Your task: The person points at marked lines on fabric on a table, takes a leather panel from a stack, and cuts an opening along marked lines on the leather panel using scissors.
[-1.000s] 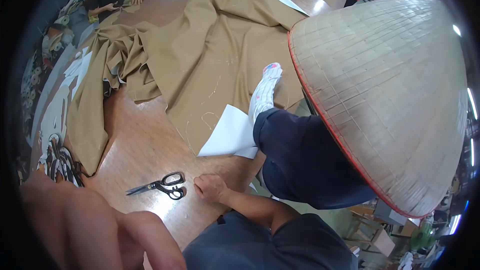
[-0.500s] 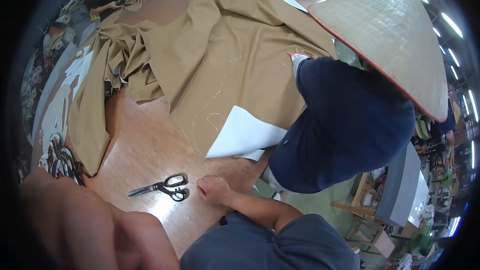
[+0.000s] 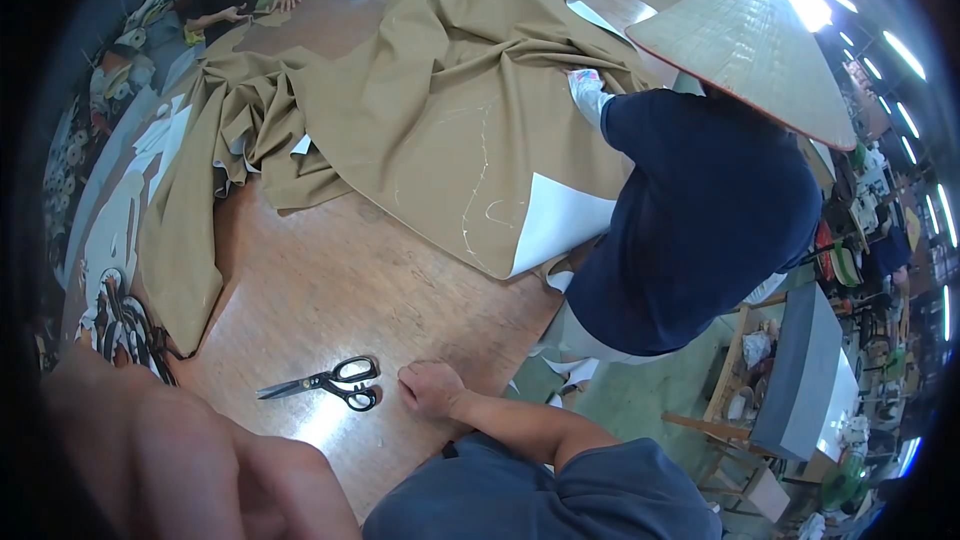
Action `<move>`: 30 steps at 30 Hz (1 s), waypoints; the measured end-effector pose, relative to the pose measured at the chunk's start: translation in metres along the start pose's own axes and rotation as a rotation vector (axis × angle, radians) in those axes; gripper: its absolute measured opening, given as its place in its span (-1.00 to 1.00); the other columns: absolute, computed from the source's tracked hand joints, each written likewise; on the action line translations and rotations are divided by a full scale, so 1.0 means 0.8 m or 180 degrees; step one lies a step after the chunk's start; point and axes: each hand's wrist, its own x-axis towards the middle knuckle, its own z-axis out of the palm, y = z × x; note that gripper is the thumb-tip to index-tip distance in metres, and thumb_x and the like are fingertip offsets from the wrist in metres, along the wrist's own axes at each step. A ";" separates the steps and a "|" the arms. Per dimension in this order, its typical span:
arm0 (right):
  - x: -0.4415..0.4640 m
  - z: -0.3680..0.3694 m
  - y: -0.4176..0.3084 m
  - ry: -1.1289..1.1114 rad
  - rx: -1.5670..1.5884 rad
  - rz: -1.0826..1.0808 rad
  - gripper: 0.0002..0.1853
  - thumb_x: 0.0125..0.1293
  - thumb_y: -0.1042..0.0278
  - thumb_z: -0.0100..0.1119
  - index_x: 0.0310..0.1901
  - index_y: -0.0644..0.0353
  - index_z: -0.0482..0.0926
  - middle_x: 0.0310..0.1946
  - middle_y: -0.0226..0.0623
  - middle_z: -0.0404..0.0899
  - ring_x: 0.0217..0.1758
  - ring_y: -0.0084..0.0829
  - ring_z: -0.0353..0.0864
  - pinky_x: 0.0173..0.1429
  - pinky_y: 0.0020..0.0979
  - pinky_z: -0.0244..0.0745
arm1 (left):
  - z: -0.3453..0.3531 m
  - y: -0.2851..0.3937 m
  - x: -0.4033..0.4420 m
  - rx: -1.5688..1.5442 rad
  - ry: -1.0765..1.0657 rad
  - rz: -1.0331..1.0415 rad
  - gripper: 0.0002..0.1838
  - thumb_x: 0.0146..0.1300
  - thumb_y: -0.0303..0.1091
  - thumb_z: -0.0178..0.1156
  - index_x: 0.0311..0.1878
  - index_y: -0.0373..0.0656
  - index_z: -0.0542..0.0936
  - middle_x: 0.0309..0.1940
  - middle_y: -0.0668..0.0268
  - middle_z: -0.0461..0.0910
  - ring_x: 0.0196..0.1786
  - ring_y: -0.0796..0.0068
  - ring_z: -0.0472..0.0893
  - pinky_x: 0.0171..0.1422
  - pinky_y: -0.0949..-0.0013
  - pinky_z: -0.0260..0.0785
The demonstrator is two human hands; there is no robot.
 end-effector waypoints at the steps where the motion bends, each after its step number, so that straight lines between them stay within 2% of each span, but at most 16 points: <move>1: 0.002 -0.003 0.001 -0.0048 -0.0050 0.0032 -0.88 0.34 0.29 0.25 -0.28 0.11 0.55 -0.40 -0.18 0.63 -0.28 -0.07 0.70 -0.20 -0.02 0.63 | 0.000 -0.002 0.000 0.0016 0.0015 -0.0041 -0.92 0.54 -0.36 0.22 -0.11 -0.11 0.53 -0.25 0.26 0.49 -0.25 0.33 0.59 0.28 -0.17 0.50; 14: -0.001 -0.002 -0.002 -0.0038 -0.0060 0.0069 -0.87 0.36 0.29 0.24 -0.28 0.11 0.54 -0.41 -0.16 0.63 -0.30 -0.05 0.69 -0.21 -0.01 0.61 | 0.002 -0.048 -0.023 0.0237 0.0204 -0.0672 -0.92 0.53 -0.37 0.23 -0.10 -0.11 0.54 -0.24 0.25 0.49 -0.24 0.31 0.60 0.26 -0.16 0.50; 17: -0.002 0.001 0.005 0.0018 -0.0167 -0.0131 -0.88 0.33 0.27 0.29 -0.28 0.10 0.60 -0.40 -0.22 0.64 -0.31 -0.13 0.71 -0.23 -0.13 0.63 | 0.002 -0.057 -0.027 0.0273 0.0244 -0.0775 -0.92 0.53 -0.37 0.23 -0.10 -0.12 0.54 -0.24 0.25 0.49 -0.23 0.31 0.60 0.26 -0.16 0.50; 23: -0.002 -0.001 -0.001 0.0010 -0.0236 0.0038 -0.89 0.32 0.27 0.29 -0.30 0.08 0.61 -0.40 -0.24 0.65 -0.30 -0.13 0.71 -0.22 -0.14 0.63 | 0.002 -0.073 -0.031 0.0308 0.0305 -0.0954 -0.92 0.53 -0.38 0.23 -0.10 -0.12 0.54 -0.23 0.25 0.50 -0.22 0.31 0.60 0.25 -0.15 0.50; 26: -0.001 0.000 -0.001 0.0069 -0.0066 -0.0045 -0.86 0.37 0.27 0.24 -0.27 0.11 0.55 -0.43 -0.16 0.63 -0.32 -0.05 0.70 -0.24 0.00 0.61 | 0.001 -0.078 -0.033 0.0333 0.0326 -0.1021 -0.93 0.52 -0.38 0.24 -0.09 -0.12 0.54 -0.23 0.25 0.50 -0.22 0.30 0.60 0.24 -0.15 0.50; 30: 0.000 -0.005 -0.002 -0.0004 -0.0087 0.0031 -0.86 0.37 0.27 0.25 -0.27 0.11 0.55 -0.42 -0.17 0.63 -0.32 -0.05 0.70 -0.23 -0.01 0.61 | 0.001 -0.087 -0.030 0.0336 0.0366 -0.1105 -0.93 0.52 -0.38 0.24 -0.09 -0.12 0.54 -0.22 0.25 0.50 -0.22 0.30 0.60 0.24 -0.15 0.50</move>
